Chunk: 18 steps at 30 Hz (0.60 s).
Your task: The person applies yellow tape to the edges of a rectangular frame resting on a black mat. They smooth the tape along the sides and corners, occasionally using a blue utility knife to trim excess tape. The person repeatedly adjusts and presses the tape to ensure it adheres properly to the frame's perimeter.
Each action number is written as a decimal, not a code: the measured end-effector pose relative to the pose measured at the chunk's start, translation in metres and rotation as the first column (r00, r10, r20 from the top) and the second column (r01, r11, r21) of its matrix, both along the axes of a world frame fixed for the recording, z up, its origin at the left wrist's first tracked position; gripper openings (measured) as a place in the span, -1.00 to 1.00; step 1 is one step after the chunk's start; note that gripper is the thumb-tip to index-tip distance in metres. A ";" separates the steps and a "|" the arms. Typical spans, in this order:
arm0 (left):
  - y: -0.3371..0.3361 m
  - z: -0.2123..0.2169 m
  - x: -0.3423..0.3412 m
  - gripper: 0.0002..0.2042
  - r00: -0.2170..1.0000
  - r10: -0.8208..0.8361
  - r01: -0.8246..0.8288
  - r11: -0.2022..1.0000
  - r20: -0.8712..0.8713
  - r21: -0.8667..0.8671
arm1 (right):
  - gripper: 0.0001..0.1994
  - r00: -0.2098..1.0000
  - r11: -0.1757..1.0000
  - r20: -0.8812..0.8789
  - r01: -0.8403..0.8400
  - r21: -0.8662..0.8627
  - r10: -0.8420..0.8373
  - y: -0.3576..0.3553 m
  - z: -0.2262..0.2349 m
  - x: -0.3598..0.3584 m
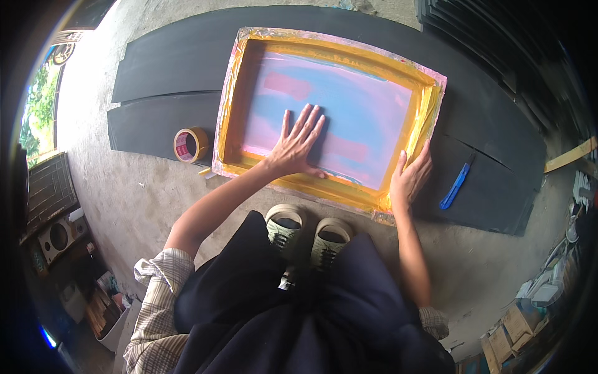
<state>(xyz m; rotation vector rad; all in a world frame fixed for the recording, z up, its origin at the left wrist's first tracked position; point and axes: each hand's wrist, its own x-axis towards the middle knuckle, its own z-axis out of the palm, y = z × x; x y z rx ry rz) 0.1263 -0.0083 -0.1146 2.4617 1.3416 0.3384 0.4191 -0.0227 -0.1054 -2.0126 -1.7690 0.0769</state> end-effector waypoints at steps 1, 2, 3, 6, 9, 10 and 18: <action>-0.001 -0.001 0.017 0.32 0.998 0.015 -0.015 1.000 0.056 -0.002 | -0.40 1.000 1.000 0.003 -0.005 0.008 0.005 -0.001 -0.001 0.002; -0.001 -0.001 0.031 0.32 0.994 0.046 -0.047 0.999 0.099 0.004 | -0.40 1.000 1.000 -0.003 -0.014 0.021 0.014 0.000 -0.001 0.001; -0.001 -0.001 0.043 0.31 0.995 0.050 -0.050 0.999 0.082 0.000 | -0.40 1.000 1.000 -0.007 -0.004 -0.001 0.004 -0.001 0.000 0.000; 0.000 0.001 0.066 0.30 0.998 0.036 -0.036 0.999 0.051 -0.006 | -0.39 1.000 1.000 -0.006 -0.001 0.003 0.001 0.000 0.001 -0.001; 0.002 0.003 0.073 0.28 0.999 0.000 0.001 1.000 0.033 -0.004 | -0.38 1.000 1.000 0.002 0.016 -0.005 -0.016 0.000 0.001 0.000; 0.003 0.004 0.072 0.27 0.999 -0.030 0.030 1.000 0.013 0.002 | -0.38 1.000 1.000 -0.005 0.025 -0.007 -0.025 0.001 0.000 0.001; 0.000 0.019 -0.033 -0.24 0.997 0.049 -0.043 0.996 -0.065 0.082 | -0.28 0.971 0.995 -0.232 0.041 -0.087 -0.060 -0.012 0.004 0.009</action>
